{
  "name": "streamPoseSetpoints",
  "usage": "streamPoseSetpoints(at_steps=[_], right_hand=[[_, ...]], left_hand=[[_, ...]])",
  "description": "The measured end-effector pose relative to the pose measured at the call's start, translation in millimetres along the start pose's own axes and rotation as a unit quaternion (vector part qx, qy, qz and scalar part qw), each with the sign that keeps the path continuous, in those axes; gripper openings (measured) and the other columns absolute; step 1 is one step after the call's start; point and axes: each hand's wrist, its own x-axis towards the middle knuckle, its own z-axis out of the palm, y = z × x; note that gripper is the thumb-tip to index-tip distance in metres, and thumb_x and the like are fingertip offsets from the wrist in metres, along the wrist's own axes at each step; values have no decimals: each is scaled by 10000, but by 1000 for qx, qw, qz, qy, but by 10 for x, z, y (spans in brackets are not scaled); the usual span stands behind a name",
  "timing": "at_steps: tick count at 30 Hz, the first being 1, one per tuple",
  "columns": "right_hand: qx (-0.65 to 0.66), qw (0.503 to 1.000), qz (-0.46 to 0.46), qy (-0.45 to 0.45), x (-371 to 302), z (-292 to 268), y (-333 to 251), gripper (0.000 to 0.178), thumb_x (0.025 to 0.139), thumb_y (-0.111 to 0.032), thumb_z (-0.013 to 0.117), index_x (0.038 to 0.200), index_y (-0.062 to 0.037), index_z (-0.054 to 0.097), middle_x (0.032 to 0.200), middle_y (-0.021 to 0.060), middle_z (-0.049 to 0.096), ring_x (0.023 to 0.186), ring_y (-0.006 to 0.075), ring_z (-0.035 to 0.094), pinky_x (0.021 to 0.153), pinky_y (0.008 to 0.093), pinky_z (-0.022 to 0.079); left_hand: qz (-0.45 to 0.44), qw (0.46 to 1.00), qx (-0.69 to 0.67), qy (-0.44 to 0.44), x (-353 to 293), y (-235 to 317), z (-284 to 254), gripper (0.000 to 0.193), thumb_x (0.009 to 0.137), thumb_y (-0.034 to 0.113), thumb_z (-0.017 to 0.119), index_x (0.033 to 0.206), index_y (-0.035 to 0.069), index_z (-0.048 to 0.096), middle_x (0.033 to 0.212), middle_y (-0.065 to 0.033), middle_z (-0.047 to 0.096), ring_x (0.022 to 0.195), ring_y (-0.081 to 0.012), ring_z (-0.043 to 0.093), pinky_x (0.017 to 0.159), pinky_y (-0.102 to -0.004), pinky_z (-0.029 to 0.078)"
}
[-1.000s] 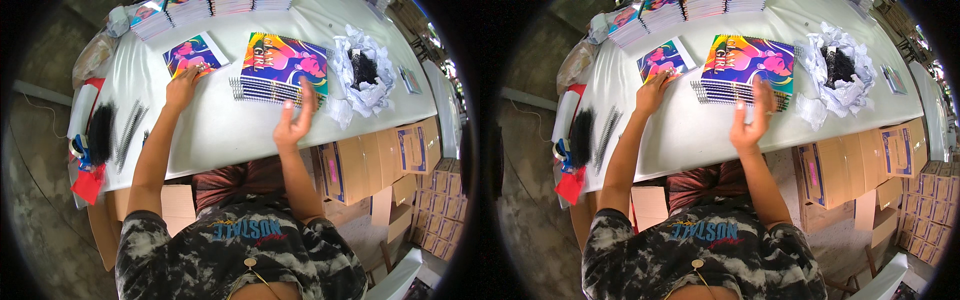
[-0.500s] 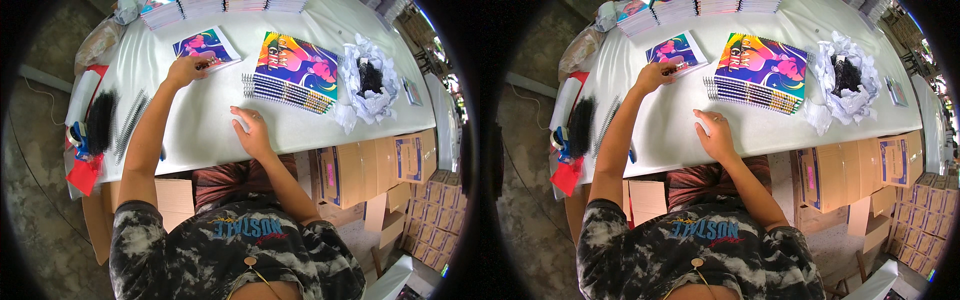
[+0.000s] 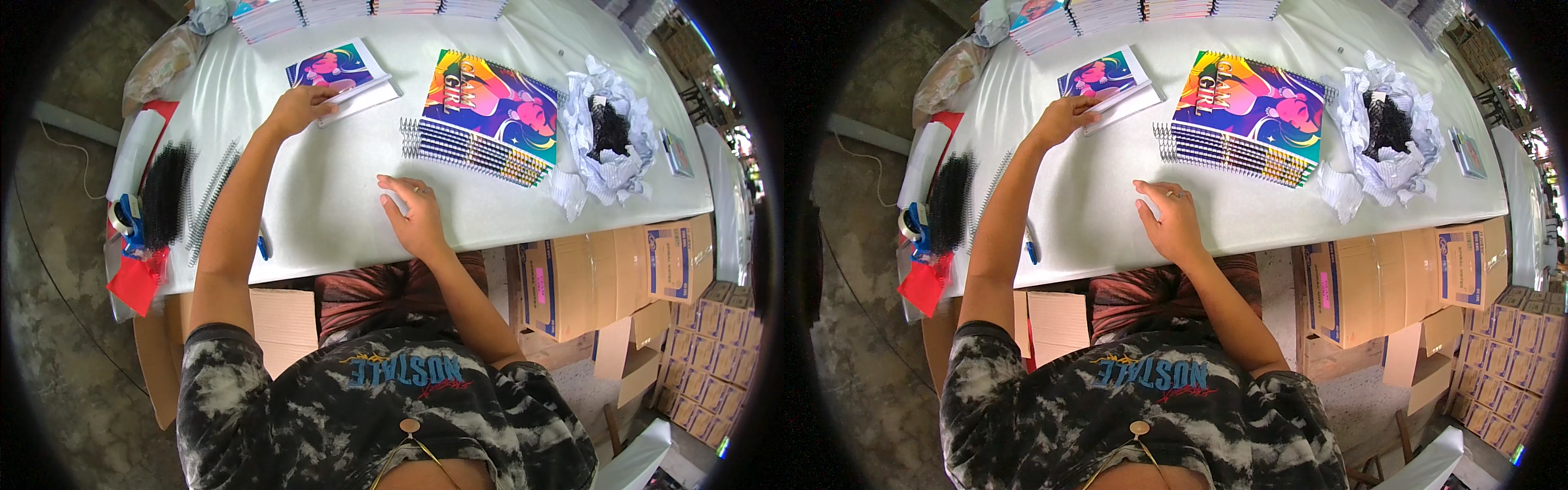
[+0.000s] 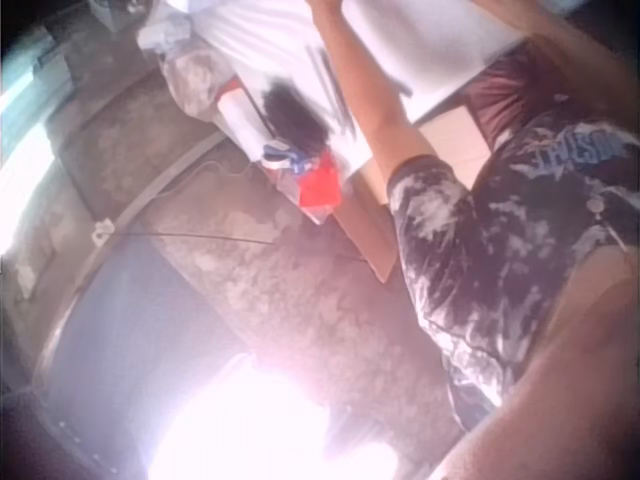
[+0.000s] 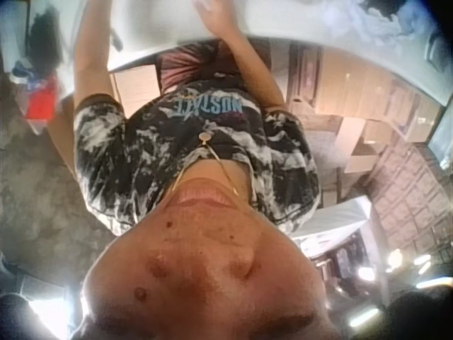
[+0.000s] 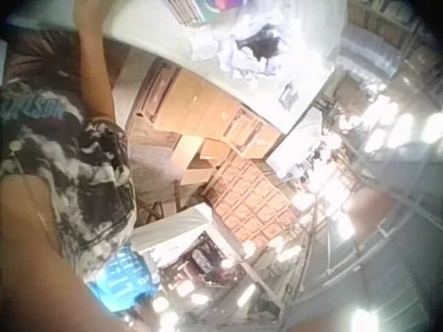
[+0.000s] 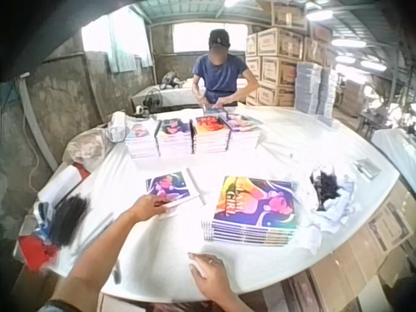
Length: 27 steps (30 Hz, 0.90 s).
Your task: The person repeatedly picks up a spiral notebook and a metal coil, inserts the coil through the punched holes, and bends the ends to secure it. The person stacks the finished notebooks on the table. The process is repeated for multiple notebooks.
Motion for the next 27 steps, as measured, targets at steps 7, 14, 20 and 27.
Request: streamPoseSetpoints(at_steps=[7,14,20,27], right_hand=[[-22,1000,-1,-3,-1,-4,0,256,819,-118,583,1069,-79,625,1007,60,650,997,226,545,864,367,364],[-28,1000,-11,-1,-4,2,12,246,815,-125,590,1056,-89,631,994,56,652,983,221,547,836,363,367],[-21,1000,-10,3,-3,-10,1,247,812,-129,595,1053,-91,633,971,60,654,979,224,547,831,363,368],[-32,999,-6,3,-9,-14,-3,239,811,-126,594,1043,-88,638,954,68,655,974,230,545,839,374,370]], left_hand=[[23,993,115,11,-9,12,78,408,730,206,704,1120,117,618,1031,-67,659,954,-194,626,829,-285,468],[15,999,17,-40,11,20,-5,443,766,120,688,1182,30,565,1124,-95,620,1049,-195,585,887,-275,444],[18,998,23,-48,18,14,-20,462,779,139,681,1201,9,545,1125,-111,615,1055,-196,577,896,-280,437],[20,999,32,-37,16,29,-43,437,788,162,673,1187,22,561,1091,-128,625,1018,-210,591,868,-285,447]])
